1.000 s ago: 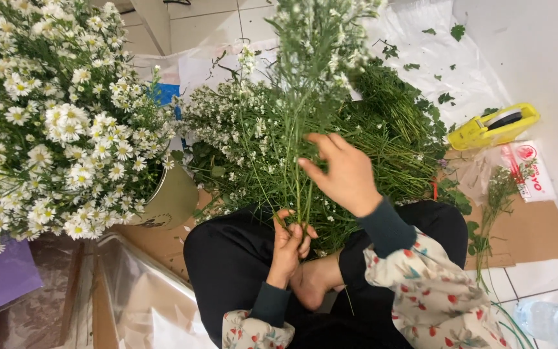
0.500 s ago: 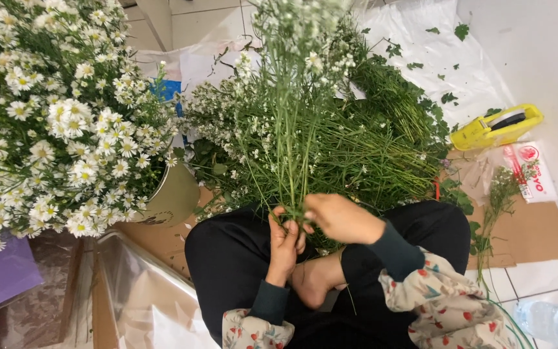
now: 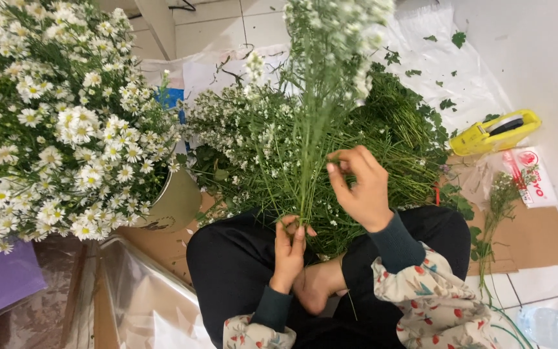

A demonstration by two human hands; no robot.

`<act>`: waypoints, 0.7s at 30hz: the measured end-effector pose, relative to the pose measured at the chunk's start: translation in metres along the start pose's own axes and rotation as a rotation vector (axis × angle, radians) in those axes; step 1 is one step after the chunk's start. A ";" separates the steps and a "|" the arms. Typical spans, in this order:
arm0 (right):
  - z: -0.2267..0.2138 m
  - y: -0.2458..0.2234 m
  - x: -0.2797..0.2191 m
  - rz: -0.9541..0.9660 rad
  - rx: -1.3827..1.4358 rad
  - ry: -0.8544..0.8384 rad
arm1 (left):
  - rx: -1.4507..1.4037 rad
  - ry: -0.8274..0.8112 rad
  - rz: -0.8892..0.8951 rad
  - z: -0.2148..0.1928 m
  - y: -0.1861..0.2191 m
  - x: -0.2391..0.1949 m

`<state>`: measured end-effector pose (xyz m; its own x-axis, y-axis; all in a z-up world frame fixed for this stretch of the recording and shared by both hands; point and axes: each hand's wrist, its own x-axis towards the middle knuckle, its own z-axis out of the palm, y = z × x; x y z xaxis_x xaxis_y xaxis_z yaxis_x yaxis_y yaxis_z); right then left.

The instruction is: The person arranges a bunch of small white flowers, using their hands to sort and gather the stems while sitting on the floor.

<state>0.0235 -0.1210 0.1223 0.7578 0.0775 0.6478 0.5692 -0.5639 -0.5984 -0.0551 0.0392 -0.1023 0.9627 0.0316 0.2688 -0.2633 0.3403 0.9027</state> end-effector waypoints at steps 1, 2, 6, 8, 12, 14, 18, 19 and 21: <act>-0.002 0.000 0.002 -0.004 0.003 -0.001 | 0.001 0.003 0.004 0.004 0.012 0.002; -0.003 -0.001 0.004 -0.009 0.046 0.053 | 0.196 0.022 0.067 0.007 0.023 0.004; -0.007 -0.007 0.013 -0.050 -0.082 0.035 | 0.590 0.037 0.128 0.012 0.028 -0.005; -0.004 -0.015 0.024 -0.024 -0.394 -0.156 | 0.626 0.032 0.118 0.015 0.028 -0.007; 0.018 -0.006 0.032 0.031 -0.836 -0.438 | 0.687 0.035 0.124 0.021 0.019 -0.013; 0.028 -0.015 0.033 -0.018 -0.910 -0.394 | 0.713 0.044 0.144 0.020 0.013 -0.011; 0.049 -0.006 0.018 -0.104 -0.994 -0.430 | 0.776 0.055 0.141 0.022 0.020 -0.011; 0.057 0.003 0.014 -0.103 -0.993 -0.428 | 0.778 0.054 0.143 0.022 0.020 -0.012; 0.071 0.023 0.008 -0.163 -1.028 -0.515 | 0.731 0.065 0.093 0.024 0.021 -0.012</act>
<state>0.0656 -0.0748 0.0804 0.8740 0.4026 0.2722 0.3234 -0.8999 0.2927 -0.0733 0.0230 -0.0782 0.9301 0.0929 0.3554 -0.2971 -0.3789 0.8765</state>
